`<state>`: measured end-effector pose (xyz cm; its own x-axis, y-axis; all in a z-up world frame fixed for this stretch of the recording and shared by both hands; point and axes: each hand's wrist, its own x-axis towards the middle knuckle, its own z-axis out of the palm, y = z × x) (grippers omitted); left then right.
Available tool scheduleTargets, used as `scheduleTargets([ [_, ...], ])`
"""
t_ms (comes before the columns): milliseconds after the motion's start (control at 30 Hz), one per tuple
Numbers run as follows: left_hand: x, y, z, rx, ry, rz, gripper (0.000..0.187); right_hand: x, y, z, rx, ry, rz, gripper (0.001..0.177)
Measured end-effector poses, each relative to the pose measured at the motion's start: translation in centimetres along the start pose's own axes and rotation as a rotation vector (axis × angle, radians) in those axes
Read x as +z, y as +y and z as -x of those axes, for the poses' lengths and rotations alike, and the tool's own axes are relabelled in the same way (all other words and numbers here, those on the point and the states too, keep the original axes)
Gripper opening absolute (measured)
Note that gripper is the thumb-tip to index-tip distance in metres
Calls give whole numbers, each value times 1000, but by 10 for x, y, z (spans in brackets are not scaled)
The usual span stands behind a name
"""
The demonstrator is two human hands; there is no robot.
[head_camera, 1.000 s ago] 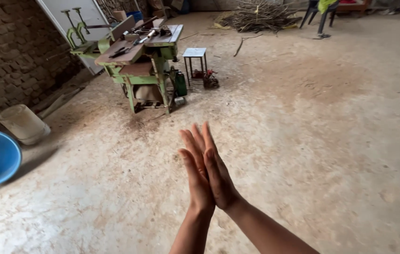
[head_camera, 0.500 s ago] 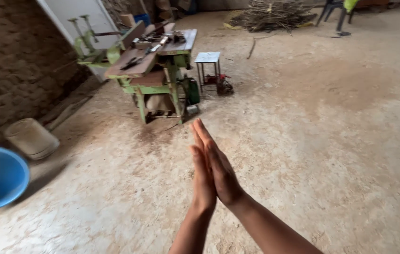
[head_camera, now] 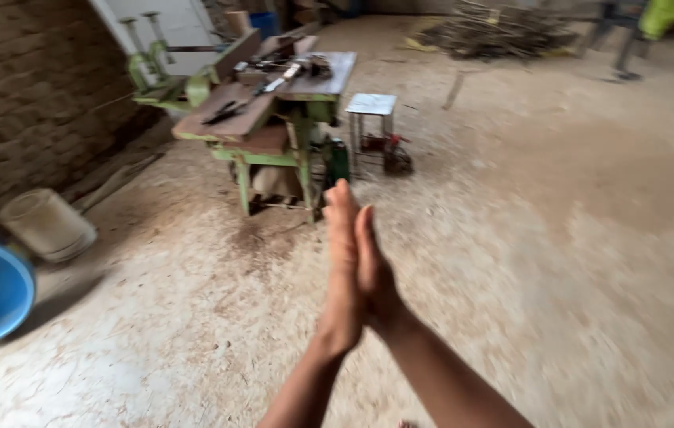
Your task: Working with metal strips, bolts, and various hand tools on a workbench to repair or maintain equipment.
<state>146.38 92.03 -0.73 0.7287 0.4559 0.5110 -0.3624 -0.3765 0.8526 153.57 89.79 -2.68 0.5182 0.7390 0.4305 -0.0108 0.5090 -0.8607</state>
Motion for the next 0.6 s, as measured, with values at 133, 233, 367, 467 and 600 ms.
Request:
scheduleTargets([
  [133,12,-52,-73,40,87,-32,85,-37,-1,-61,63,-78,1,91],
  [233,14,-98,-122,-29,220,180,85,-60,-2,-97,26,-173,104,91],
  [367,22,-98,-147,-25,214,-7,89,-82,14,-145,35,-218,-4,95],
  [467,29,-109,-176,-43,239,-41,89,-99,14,-167,96,-215,-34,96],
  [600,33,-149,-222,-118,298,103,86,-123,11,-191,74,-269,37,98],
])
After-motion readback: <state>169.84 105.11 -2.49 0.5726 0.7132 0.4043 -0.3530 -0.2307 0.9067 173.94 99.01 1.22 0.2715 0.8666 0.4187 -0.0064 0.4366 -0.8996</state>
